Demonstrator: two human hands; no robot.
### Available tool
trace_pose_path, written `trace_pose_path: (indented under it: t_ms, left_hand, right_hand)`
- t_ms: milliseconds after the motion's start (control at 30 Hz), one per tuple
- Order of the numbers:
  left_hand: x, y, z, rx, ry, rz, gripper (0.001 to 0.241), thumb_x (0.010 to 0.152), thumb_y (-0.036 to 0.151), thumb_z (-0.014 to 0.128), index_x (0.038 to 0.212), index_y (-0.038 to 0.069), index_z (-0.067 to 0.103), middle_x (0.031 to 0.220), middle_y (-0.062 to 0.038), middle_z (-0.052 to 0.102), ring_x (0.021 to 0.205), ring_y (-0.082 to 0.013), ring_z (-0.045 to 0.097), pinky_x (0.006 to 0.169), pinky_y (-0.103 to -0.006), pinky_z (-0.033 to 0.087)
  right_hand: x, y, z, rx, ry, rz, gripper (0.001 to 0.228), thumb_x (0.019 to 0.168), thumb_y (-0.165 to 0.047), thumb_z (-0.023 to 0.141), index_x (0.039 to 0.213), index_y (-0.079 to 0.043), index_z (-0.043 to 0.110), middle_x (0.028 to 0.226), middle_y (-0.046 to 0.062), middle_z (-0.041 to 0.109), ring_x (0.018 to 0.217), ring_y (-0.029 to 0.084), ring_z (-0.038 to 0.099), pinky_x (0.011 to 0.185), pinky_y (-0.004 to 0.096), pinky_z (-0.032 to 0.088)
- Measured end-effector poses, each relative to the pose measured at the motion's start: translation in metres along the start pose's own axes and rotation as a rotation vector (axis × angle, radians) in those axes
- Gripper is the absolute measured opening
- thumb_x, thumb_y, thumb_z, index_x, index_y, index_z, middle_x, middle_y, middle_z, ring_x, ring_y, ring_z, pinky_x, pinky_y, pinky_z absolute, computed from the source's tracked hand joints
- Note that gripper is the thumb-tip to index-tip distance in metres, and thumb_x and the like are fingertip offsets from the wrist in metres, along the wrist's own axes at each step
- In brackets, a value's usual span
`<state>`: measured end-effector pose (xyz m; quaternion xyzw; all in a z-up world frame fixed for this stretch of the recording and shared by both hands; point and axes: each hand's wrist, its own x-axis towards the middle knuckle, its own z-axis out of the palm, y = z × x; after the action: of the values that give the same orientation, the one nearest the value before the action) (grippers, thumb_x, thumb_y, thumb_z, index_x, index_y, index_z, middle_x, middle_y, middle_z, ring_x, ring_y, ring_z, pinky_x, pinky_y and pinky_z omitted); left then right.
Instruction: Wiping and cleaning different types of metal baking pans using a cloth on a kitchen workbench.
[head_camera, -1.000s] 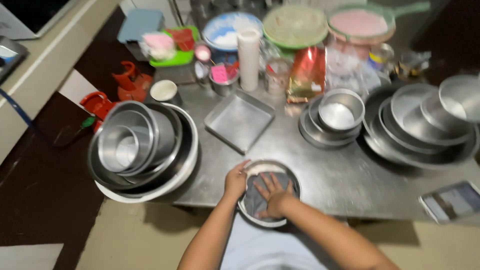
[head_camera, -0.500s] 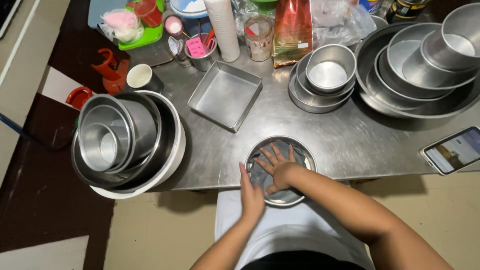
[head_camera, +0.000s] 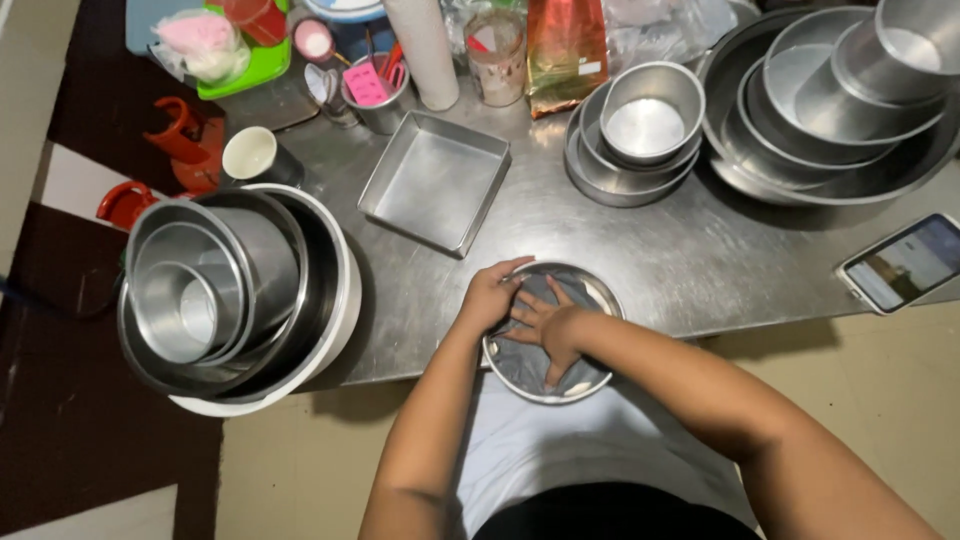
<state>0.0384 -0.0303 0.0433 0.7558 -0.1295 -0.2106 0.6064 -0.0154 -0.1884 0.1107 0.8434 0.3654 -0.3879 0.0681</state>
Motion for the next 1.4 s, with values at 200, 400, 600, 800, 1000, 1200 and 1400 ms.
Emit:
trace_pose_path:
  t_ms: [200,400,600,800,1000,1200,1400]
  left_hand:
    - [-0.051,0.003,0.011,-0.126,0.495,-0.023,0.045,0.093,-0.004,0.055,0.133,0.01,0.069,0.125,-0.013,0.074,0.118,-0.0225,0.067,0.099,-0.0315,0.051]
    - [-0.115,-0.002,0.084,-0.404,0.868,-0.015,0.062,0.095,-0.008,0.047,0.155,0.007,0.042,0.156,-0.016,0.049,0.141,-0.0248,0.047,0.114,-0.0345,0.035]
    - [-0.107,-0.003,0.048,-0.037,0.699,0.133,0.074,0.091,-0.01,0.048,0.161,0.004,0.028,0.16,-0.02,0.04,0.147,-0.0319,0.039,0.118,-0.0398,0.031]
    - [-0.028,0.008,-0.027,0.069,0.029,0.02,0.054,0.092,-0.006,0.051,0.142,0.011,0.062,0.133,-0.015,0.07,0.124,-0.0225,0.064,0.106,-0.0321,0.048]
    - [-0.034,0.004,-0.017,0.034,0.194,0.068,0.048,0.093,-0.006,0.054,0.136,0.009,0.068,0.129,-0.013,0.074,0.12,-0.021,0.067,0.104,-0.0314,0.049]
    - [-0.089,-0.04,0.04,-0.15,0.865,0.069,0.043,0.096,-0.006,0.05,0.137,0.0,0.062,0.141,-0.016,0.066,0.133,-0.025,0.06,0.115,-0.0357,0.042]
    - [-0.132,-0.03,0.093,-0.087,0.867,0.147,0.058,0.093,-0.01,0.049,0.15,0.0,0.042,0.162,-0.02,0.035,0.152,-0.0308,0.028,0.122,-0.0407,0.018]
  right_hand:
    - [0.018,0.002,-0.014,0.002,0.063,0.045,0.12,0.069,-0.072,0.075,0.165,-0.03,0.015,0.174,0.002,-0.015,0.158,0.031,-0.022,0.115,0.078,-0.007]
    - [0.018,-0.008,-0.024,0.099,0.101,0.119,0.116,0.072,-0.075,0.07,0.165,-0.033,0.015,0.173,-0.003,-0.015,0.159,0.029,-0.02,0.116,0.079,-0.007]
    - [0.02,-0.006,-0.016,0.082,0.122,0.079,0.117,0.071,-0.071,0.073,0.164,-0.033,0.015,0.174,-0.001,-0.016,0.157,0.032,-0.022,0.115,0.077,-0.008]
    - [0.007,-0.02,-0.007,0.04,0.052,-0.038,0.124,0.065,-0.065,0.082,0.164,-0.035,0.015,0.173,0.006,-0.012,0.156,0.032,-0.024,0.115,0.075,-0.011]
    - [0.006,-0.014,-0.007,0.098,0.095,-0.039,0.121,0.062,-0.064,0.084,0.163,-0.036,0.022,0.174,0.004,-0.008,0.158,0.03,-0.021,0.116,0.076,-0.011]
    - [0.032,-0.003,-0.021,-0.035,0.084,-0.07,0.124,0.062,-0.068,0.083,0.163,-0.031,0.021,0.174,0.0,-0.006,0.158,0.031,-0.019,0.116,0.077,-0.008]
    - [0.024,-0.007,-0.025,-0.01,0.111,-0.032,0.124,0.061,-0.066,0.083,0.163,-0.03,0.023,0.174,-0.001,-0.006,0.159,0.03,-0.017,0.116,0.077,-0.004]
